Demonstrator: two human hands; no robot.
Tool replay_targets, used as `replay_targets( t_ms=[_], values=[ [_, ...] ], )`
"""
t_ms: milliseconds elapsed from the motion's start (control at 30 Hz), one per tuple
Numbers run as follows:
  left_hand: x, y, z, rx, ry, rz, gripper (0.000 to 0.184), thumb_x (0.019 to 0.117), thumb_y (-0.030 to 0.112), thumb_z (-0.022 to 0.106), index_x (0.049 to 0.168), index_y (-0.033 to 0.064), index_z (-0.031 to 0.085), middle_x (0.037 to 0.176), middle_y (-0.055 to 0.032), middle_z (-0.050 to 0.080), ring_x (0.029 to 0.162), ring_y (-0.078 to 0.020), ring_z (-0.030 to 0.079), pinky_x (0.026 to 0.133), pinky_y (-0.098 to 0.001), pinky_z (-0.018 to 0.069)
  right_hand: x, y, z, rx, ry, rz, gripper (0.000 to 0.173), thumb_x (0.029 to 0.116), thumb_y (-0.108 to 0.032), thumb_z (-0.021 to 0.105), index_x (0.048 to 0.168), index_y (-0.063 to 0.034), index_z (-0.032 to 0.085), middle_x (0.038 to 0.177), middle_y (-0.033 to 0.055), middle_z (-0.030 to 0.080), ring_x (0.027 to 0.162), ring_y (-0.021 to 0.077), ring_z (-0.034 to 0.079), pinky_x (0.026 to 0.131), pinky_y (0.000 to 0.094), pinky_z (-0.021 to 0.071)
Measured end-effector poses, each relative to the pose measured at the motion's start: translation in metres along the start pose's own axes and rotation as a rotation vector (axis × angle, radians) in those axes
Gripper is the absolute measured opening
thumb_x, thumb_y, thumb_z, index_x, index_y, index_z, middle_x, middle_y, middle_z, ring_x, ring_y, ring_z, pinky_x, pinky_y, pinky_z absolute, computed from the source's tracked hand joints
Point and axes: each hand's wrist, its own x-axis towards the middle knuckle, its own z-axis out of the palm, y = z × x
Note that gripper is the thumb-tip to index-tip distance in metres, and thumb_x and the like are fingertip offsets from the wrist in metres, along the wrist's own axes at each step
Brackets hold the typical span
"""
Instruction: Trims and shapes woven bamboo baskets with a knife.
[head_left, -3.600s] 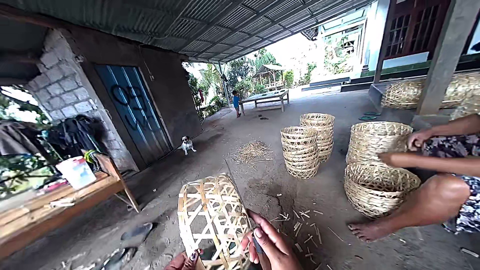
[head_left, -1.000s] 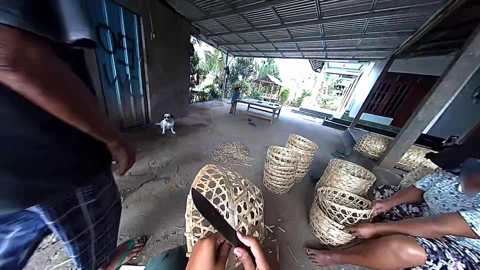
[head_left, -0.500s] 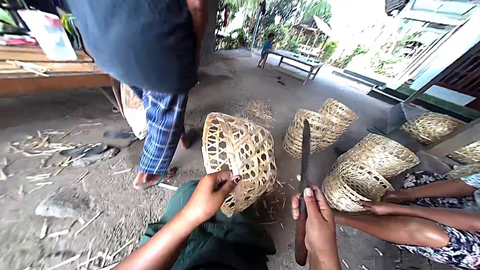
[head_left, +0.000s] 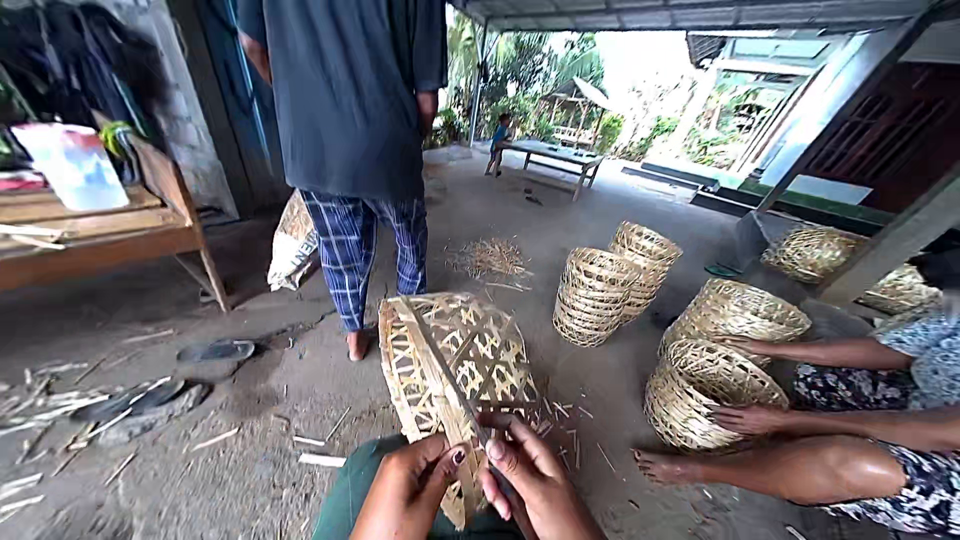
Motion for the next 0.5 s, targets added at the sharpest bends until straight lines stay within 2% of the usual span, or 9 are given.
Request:
replay_targets(
  t_ms=[100,167,233,500],
  values=[
    [0.003,0.007,-0.001,0.03,-0.031,-0.043,0.025,0.1034,0.023,0.06,0.09,0.0057,0.07,0.073,0.0003,0.067,0.065,-0.0062,0.062,0.063,-0.028,0.0535,0.003,0.0,-0.001,-0.022,0.001,0.025,0.033,0.107,-0.02,0.054,0.135,-0.0024,0.054,0.079,0.0024,0.065,0.06,0.0053,0.058,0.055,0.021,0.0505],
    [0.006,0.007,0.001,0.056,-0.036,-0.047,0.025,0.1035,0.024,0.06,0.089,0.0053,0.069,0.072,-0.0013,0.067,0.064,-0.0085,0.063,0.063,-0.031,0.0548,0.003,0.0,0.0,-0.048,0.013,0.008,0.03,0.1066,-0.018,0.055,0.132,-0.0015,0.053,0.077,0.0024,0.065,0.06,0.0057,0.059,0.054,0.0215,0.0504],
    [0.007,0.008,0.002,0.08,-0.041,-0.053,0.027,0.1038,0.025,0.059,0.087,0.0055,0.068,0.069,-0.002,0.064,0.061,-0.0102,0.061,0.06,-0.0334,0.0524,0.003,0.002,-0.002,-0.053,0.02,-0.019,0.03,0.106,-0.018,0.057,0.13,-0.0008,0.054,0.077,0.0038,0.065,0.06,0.0066,0.059,0.054,0.0221,0.0504],
    [0.008,0.008,0.005,0.139,-0.045,-0.051,0.029,0.1032,0.027,0.06,0.086,0.0054,0.068,0.066,-0.0017,0.062,0.058,-0.0108,0.059,0.057,-0.0335,0.0508,0.001,0.01,-0.007,-0.06,0.019,-0.077,0.025,0.1054,-0.016,0.058,0.126,-0.0035,0.056,0.077,0.0028,0.065,0.06,0.0057,0.059,0.053,0.0207,0.0499]
  ],
)
